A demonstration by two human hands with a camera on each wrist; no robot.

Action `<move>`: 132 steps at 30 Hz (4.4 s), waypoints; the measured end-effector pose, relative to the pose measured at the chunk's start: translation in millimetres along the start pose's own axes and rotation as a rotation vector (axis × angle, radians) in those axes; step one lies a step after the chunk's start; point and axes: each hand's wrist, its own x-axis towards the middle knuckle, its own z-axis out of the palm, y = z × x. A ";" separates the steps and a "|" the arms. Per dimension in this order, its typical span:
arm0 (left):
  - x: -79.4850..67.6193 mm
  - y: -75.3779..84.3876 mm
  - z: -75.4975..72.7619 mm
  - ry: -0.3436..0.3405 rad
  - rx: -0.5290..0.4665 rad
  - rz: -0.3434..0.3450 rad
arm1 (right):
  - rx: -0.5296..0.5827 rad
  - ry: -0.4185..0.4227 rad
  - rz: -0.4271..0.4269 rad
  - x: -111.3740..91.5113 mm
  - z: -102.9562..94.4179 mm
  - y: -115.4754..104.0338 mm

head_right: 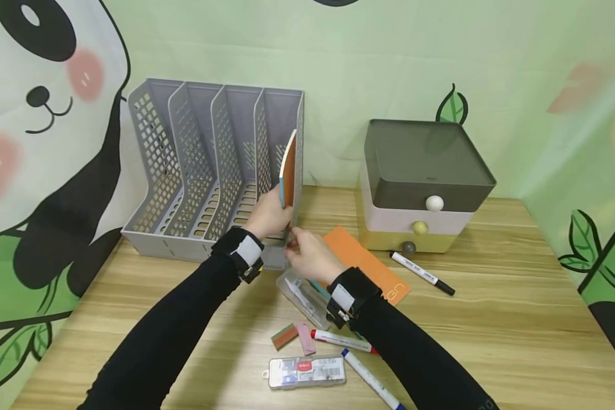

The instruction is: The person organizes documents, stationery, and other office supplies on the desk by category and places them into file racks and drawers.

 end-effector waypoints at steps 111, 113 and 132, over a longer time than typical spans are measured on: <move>-116.9 12.5 76.9 -0.357 0.536 0.674 | -0.099 0.090 0.152 -52.5 -80.0 100.6; -114.6 11.9 76.2 -0.337 0.526 0.668 | -0.127 0.144 0.102 -52.3 -81.4 94.4; -92.2 15.8 44.4 0.015 -0.094 0.330 | -0.138 0.659 -0.005 -62.7 -79.8 54.6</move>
